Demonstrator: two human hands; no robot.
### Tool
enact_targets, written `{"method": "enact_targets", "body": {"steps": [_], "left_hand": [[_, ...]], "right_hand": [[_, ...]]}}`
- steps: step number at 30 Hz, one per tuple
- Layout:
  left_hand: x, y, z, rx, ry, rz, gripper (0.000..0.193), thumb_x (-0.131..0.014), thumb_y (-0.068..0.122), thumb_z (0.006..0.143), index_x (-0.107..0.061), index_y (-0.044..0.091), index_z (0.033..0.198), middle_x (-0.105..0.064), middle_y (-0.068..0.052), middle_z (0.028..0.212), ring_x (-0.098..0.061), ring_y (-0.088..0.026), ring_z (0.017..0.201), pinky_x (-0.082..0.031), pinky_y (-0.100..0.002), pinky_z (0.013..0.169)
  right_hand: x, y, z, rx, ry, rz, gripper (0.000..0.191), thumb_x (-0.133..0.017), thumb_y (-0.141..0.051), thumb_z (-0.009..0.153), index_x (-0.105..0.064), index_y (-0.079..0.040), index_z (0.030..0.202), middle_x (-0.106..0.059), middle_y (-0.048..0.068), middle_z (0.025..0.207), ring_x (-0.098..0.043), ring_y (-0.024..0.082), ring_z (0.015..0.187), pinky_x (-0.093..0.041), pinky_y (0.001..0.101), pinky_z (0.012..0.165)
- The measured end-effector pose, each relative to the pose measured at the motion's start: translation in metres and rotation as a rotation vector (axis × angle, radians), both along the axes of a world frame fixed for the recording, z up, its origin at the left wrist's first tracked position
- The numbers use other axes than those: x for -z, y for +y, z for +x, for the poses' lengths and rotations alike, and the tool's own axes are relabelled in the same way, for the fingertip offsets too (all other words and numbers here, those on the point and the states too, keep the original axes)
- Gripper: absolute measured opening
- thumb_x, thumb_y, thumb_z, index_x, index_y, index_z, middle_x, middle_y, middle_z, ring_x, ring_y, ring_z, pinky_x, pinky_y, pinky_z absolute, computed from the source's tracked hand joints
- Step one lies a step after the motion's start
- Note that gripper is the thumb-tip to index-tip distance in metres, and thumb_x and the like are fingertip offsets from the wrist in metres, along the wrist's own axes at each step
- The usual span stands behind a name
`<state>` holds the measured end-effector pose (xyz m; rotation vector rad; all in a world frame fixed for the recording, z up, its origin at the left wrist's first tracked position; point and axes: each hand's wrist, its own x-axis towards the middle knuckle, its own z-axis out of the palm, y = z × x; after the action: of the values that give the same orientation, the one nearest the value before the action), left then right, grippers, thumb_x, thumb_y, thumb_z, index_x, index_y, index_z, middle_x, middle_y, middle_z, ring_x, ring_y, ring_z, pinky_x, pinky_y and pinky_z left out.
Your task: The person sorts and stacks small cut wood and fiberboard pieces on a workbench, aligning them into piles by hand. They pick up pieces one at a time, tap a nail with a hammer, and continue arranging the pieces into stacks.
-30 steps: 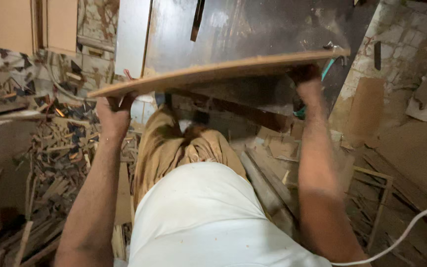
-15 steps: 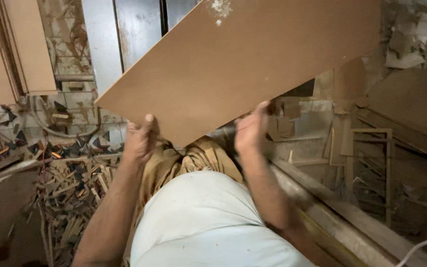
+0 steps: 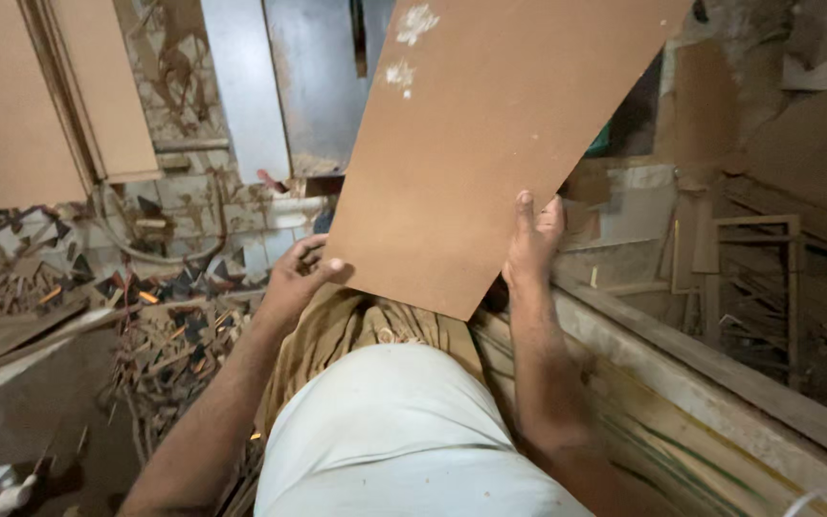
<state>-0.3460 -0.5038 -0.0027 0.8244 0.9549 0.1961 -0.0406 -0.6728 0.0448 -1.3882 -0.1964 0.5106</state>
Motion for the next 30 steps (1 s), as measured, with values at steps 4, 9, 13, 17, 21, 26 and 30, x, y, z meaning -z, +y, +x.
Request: {"method": "enact_targets", "body": {"steps": [4, 9, 13, 17, 21, 26, 30], "left_hand": [[-0.004, 0.009, 0.003, 0.147, -0.007, 0.134, 0.051, -0.072, 0.014, 0.095, -0.057, 0.004, 0.142, -0.068, -0.007, 0.124, -0.062, -0.015, 0.113, -0.052, -0.032, 0.098], [0.007, 0.001, 0.013, -0.084, -0.143, -0.036, 0.049, -0.063, 0.007, 0.097, -0.049, 0.003, 0.144, -0.066, -0.007, 0.131, -0.061, -0.016, 0.121, -0.049, -0.033, 0.105], [0.018, -0.006, 0.005, -0.144, -0.152, -0.017, 0.044, -0.057, 0.0, 0.1, -0.049, 0.0, 0.143, -0.064, -0.011, 0.136, -0.059, -0.019, 0.126, -0.047, -0.034, 0.11], [0.027, -0.021, -0.004, -0.282, -0.141, -0.149, 0.038, -0.054, 0.0, 0.101, -0.049, -0.001, 0.14, -0.064, -0.015, 0.133, -0.06, -0.022, 0.124, -0.048, -0.037, 0.108], [0.033, -0.031, -0.008, -0.306, -0.027, -0.156, 0.039, -0.053, 0.0, 0.101, -0.048, 0.002, 0.139, -0.063, -0.015, 0.132, -0.059, -0.022, 0.122, -0.048, -0.037, 0.107], [0.026, -0.03, -0.005, -0.388, -0.03, -0.201, 0.044, -0.056, 0.003, 0.097, -0.047, 0.004, 0.14, -0.061, -0.013, 0.135, -0.059, -0.021, 0.125, -0.048, -0.037, 0.108], [-0.002, -0.012, 0.015, -0.292, -0.15, -0.097, 0.044, -0.063, 0.01, 0.101, -0.047, 0.003, 0.141, -0.06, -0.012, 0.137, -0.057, -0.021, 0.126, -0.047, -0.038, 0.11]], "right_hand": [[0.026, -0.009, -0.029, -0.094, 0.028, -0.067, 0.04, -0.069, -0.024, 0.108, -0.051, 0.001, 0.133, -0.062, 0.012, 0.134, -0.059, 0.018, 0.12, -0.051, 0.0382, 0.106], [0.048, -0.007, -0.065, -0.144, 0.107, -0.141, 0.041, -0.065, -0.024, 0.106, -0.049, -0.002, 0.136, -0.062, 0.01, 0.135, -0.06, 0.017, 0.12, -0.051, 0.0358, 0.105], [0.06, -0.005, -0.074, -0.142, 0.195, -0.165, 0.04, -0.061, -0.018, 0.106, -0.048, -0.001, 0.139, -0.061, 0.01, 0.136, -0.06, 0.017, 0.12, -0.051, 0.035, 0.103], [0.075, -0.007, -0.075, -0.184, 0.249, -0.222, 0.038, -0.059, -0.015, 0.106, -0.047, -0.001, 0.139, -0.062, 0.011, 0.136, -0.063, 0.018, 0.119, -0.053, 0.0364, 0.102], [0.092, -0.004, -0.08, -0.233, 0.315, -0.25, 0.037, -0.058, -0.016, 0.106, -0.048, -0.001, 0.138, -0.063, 0.012, 0.134, -0.064, 0.019, 0.117, -0.055, 0.0371, 0.1], [0.075, 0.003, -0.065, -0.306, 0.123, -0.29, 0.042, -0.064, -0.016, 0.107, -0.05, 0.001, 0.142, -0.063, 0.013, 0.136, -0.061, 0.02, 0.124, -0.051, 0.0371, 0.109], [0.021, -0.016, -0.048, -0.157, -0.335, -0.639, 0.088, -0.073, -0.015, 0.098, -0.014, -0.005, 0.162, -0.035, 0.017, 0.156, -0.043, 0.026, 0.14, -0.045, 0.0428, 0.111]]}}
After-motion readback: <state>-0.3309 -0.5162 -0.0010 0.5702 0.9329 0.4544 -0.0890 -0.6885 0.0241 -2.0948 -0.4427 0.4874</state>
